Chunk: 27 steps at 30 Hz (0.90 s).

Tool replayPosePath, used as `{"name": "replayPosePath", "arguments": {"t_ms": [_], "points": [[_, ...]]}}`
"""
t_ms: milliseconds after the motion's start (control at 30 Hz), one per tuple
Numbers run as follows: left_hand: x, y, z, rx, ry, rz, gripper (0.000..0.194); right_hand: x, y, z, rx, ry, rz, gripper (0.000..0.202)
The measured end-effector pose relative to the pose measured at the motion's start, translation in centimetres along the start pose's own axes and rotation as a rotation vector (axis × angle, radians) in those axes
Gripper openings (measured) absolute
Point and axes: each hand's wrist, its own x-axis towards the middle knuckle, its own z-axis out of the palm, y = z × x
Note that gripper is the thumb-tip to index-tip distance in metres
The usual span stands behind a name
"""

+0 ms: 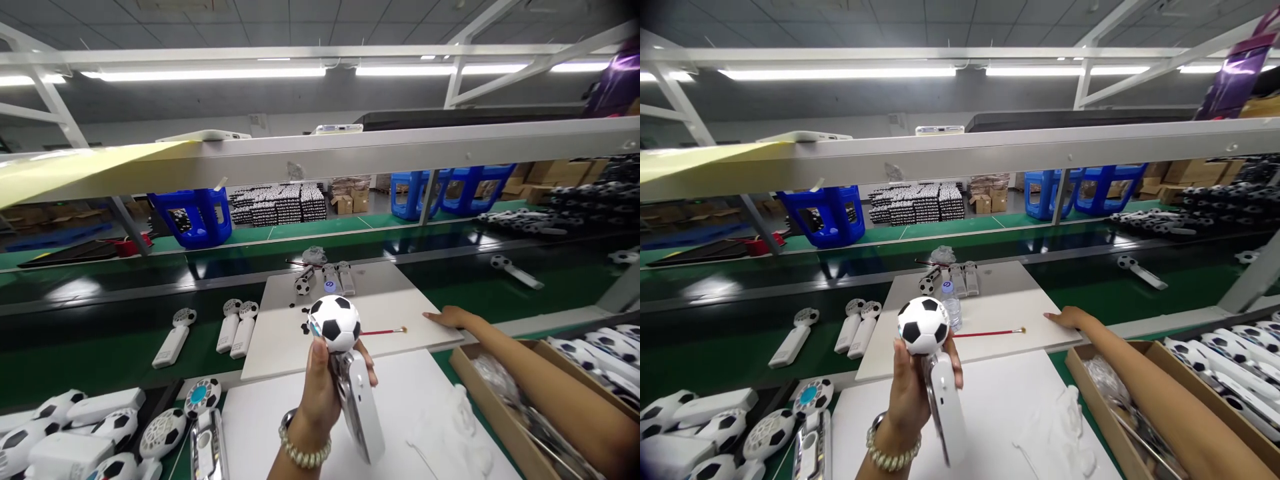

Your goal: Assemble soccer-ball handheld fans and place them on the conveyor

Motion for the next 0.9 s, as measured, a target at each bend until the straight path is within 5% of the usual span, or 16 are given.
{"name": "replayPosePath", "arguments": {"t_ms": [200, 300, 400, 533, 667, 767, 800, 900], "points": [[0.1, -0.5, 0.9, 0.178, 0.157, 0.097, 0.050, -9.3, -10.2, -3.6, 0.145, 0.100, -0.487, 0.055], [-0.2, -0.6, 1.1, 0.288, 0.223, 0.117, 0.050, -15.8, -14.0, -5.8, 0.484, 0.180, -0.932, 0.044], [-0.5, -0.7, 1.3, 0.394, 0.322, 0.162, 0.053, -21.1, -15.3, -6.7, 0.647, 0.359, -1.204, 0.035], [-0.9, -0.3, 2.3, 0.530, 0.417, 0.218, 0.074, -24.2, -15.4, -5.7, 0.562, 0.654, -1.299, 0.042], [-0.9, 0.4, 3.4, 0.624, 0.424, 0.134, 0.077, -21.5, -14.9, -5.4, 0.535, 0.545, -1.228, 0.036], [-0.4, 0.1, 3.1, 0.757, 0.381, 0.037, 0.075, -15.4, -13.0, -5.7, 0.420, 0.343, -0.769, 0.039], [-0.2, -0.3, 2.7, 0.803, 0.349, -0.001, 0.075, -13.0, -11.8, -5.5, 0.335, 0.295, -0.491, 0.043], [0.0, -2.6, 1.0, 0.949, 0.169, -0.100, 0.070, -6.6, -6.8, -4.1, 0.243, 0.214, -0.094, 0.057]]}}
